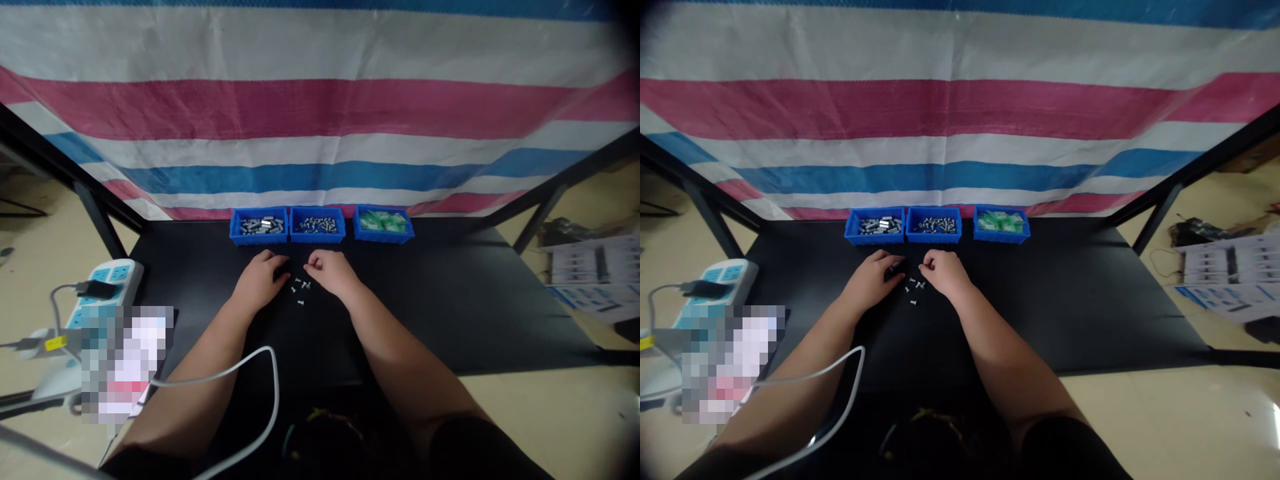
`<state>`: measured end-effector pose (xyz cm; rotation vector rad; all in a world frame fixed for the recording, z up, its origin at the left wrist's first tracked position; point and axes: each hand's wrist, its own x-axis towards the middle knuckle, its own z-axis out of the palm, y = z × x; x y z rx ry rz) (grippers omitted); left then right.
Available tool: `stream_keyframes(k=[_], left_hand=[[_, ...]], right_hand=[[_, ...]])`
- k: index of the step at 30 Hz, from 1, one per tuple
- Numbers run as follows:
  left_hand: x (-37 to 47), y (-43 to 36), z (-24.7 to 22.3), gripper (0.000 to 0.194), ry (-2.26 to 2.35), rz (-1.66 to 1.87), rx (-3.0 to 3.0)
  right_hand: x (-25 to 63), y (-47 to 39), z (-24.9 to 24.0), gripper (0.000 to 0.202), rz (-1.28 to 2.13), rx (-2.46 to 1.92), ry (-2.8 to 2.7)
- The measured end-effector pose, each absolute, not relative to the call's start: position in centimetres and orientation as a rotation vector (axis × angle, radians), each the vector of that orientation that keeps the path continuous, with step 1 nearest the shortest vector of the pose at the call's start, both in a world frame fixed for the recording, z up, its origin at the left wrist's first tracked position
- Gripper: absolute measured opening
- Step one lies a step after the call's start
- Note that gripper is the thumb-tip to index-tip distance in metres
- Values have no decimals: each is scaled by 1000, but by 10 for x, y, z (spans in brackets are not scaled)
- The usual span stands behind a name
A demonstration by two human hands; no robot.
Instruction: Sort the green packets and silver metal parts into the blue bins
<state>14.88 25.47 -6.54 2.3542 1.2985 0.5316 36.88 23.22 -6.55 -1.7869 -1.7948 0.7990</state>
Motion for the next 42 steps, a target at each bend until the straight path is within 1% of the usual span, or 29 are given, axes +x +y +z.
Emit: stream_keyframes(k=[2,4,8,10,12,16,20,23,25,27,29,30,31,34,36,38,42], left_hand=[[150,254,-66,39,1286,517,2384],[150,254,-65,45,1291,512,2386],[150,253,-63,56,1301,510,2366],[152,251,-63,56,1346,480,2381],[156,249,-63,51,1422,433,2408],[160,250,-65,33,1483,375,2427],[152,256,-65,27,1396,446,2357],[140,261,-63,34,1316,478,2270],[131,263,-62,45,1293,479,2192],[125,264,-61,57,1272,493,2116],[120,264,-61,65,1269,515,2065],[119,264,-61,66,1280,522,2054],[118,265,-60,65,1297,527,2049],[118,266,-60,60,1330,529,2051],[117,267,-61,57,1328,534,2049],[116,269,-63,56,1314,544,2039],[115,269,-64,60,1291,586,2050]], right_hand=[[361,235,-65,8,674,-1723,-1877],[355,238,-65,7,659,-1599,-1940],[351,240,-65,13,895,-1289,-1906],[354,240,-67,17,919,-1275,-1825],[361,240,-70,20,853,-1342,-1734],[373,244,-75,25,739,-1420,-1540],[379,248,-71,38,553,-1380,-1386],[382,250,-69,45,410,-1364,-1395],[385,253,-71,53,381,-1392,-1437],[386,254,-73,66,396,-1449,-1487],[387,254,-75,75,394,-1499,-1520],[388,253,-74,74,373,-1508,-1525],[388,251,-73,69,343,-1506,-1522],[389,242,-64,39,296,-1486,-1533],[392,236,-57,22,380,-1503,-1618],[394,230,-50,19,550,-1512,-1762],[396,223,-41,22,926,-1468,-2049]])
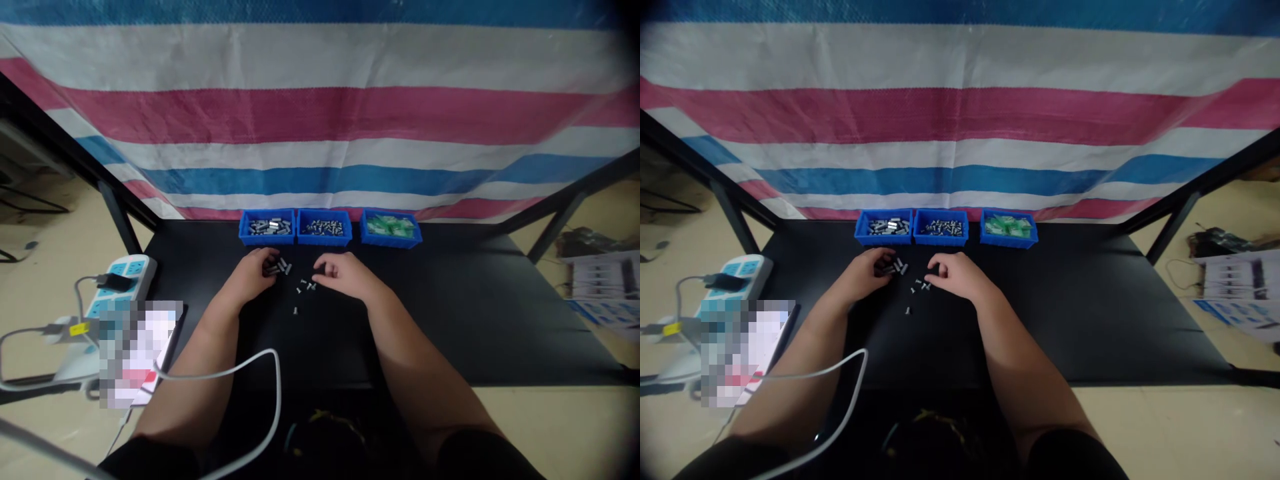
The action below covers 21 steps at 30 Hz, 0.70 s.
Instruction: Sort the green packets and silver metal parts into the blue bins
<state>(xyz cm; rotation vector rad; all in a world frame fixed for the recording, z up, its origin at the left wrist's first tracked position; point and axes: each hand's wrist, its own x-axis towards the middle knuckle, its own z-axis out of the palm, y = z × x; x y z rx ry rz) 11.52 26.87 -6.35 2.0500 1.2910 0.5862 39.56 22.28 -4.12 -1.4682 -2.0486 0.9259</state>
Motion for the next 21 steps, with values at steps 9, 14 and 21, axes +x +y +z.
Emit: stream_keyframes(k=[9,14,21], left_hand=[[143,261,-70,45,1294,614,2311],[145,265,-76,21,1270,659,2270],[133,272,-68,37,1251,648,2195]], right_hand=[[382,222,-48,6,1024,-1583,-2167],[382,223,-51,5,970,-1601,-2149],[383,221,-52,18,1025,-1586,-2102]])
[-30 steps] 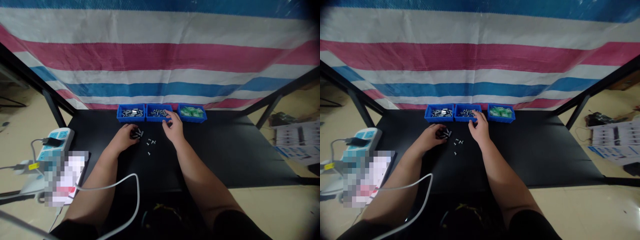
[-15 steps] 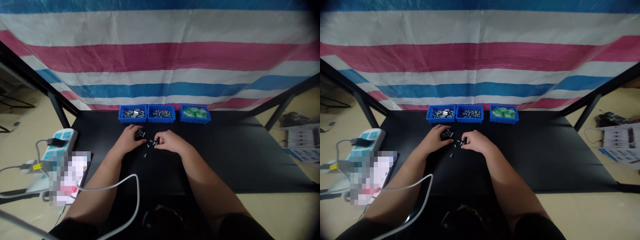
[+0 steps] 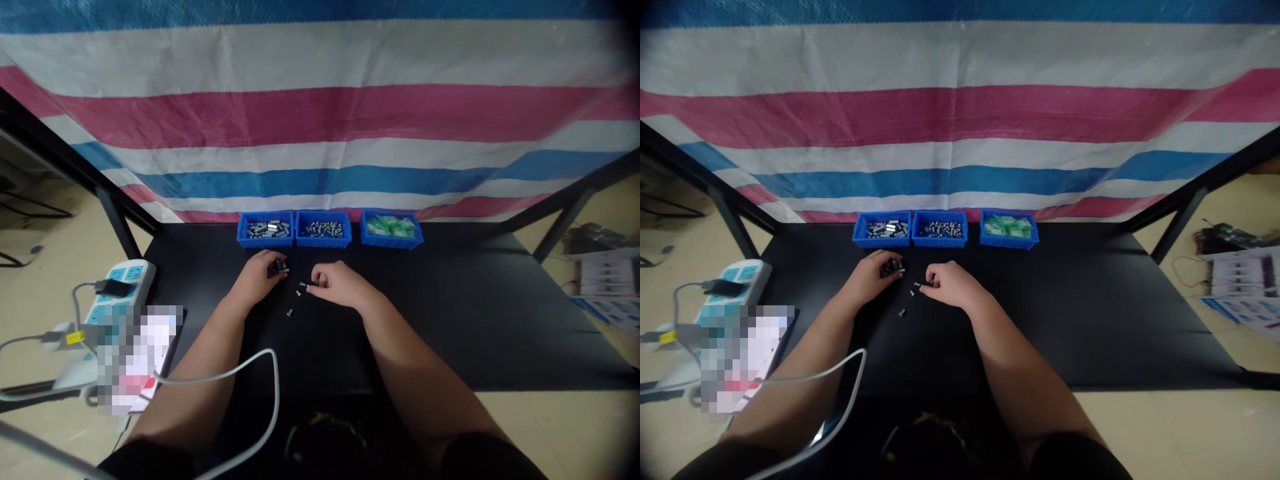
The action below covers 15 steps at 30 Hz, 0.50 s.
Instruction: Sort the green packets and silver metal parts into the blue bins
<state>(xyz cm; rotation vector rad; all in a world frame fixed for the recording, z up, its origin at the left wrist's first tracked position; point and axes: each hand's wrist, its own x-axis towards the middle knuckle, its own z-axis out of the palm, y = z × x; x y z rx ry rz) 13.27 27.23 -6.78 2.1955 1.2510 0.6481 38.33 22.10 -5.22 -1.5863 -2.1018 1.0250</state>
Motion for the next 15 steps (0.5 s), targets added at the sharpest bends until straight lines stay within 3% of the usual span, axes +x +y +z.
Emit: stream_keyframes(k=[5,15], left_hand=[[126,276,-69,44,1256,616,2166],[116,273,-65,50,1279,587,2214]], right_hand=[[375,220,-55,31,965,-1564,-2110],[370,221,-63,12,879,-1519,-2138]])
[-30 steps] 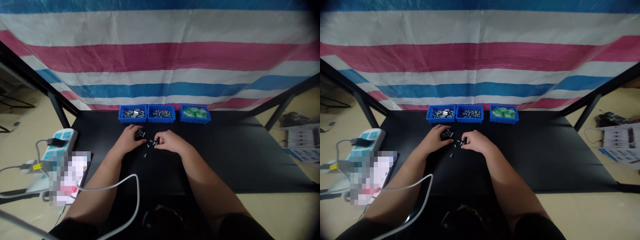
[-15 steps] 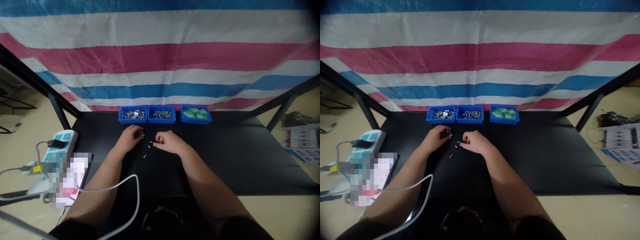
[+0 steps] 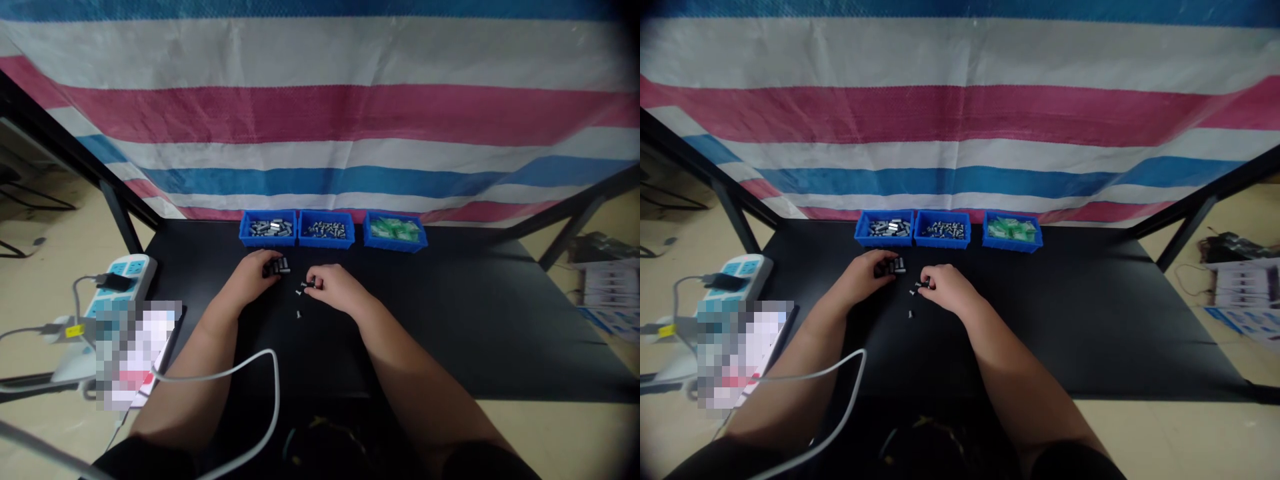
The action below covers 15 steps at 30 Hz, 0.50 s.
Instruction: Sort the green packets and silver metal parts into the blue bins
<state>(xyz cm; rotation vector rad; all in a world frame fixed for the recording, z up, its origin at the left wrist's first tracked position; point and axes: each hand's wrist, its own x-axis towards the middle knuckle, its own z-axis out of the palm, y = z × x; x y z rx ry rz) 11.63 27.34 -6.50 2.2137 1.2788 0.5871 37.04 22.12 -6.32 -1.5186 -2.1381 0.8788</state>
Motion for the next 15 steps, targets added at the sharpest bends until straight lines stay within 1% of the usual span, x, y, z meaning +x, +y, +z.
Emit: stream_keyframes(k=[7,11,15], left_hand=[[117,279,-71,40,1284,630,2125],[120,277,-68,41,1184,659,2244],[125,276,-70,35,1150,671,2289]], right_hand=[[371,222,-71,16,798,-1447,-2061],[371,222,-72,13,782,-1421,-2052],[369,224,-72,10,733,-1442,-2024]])
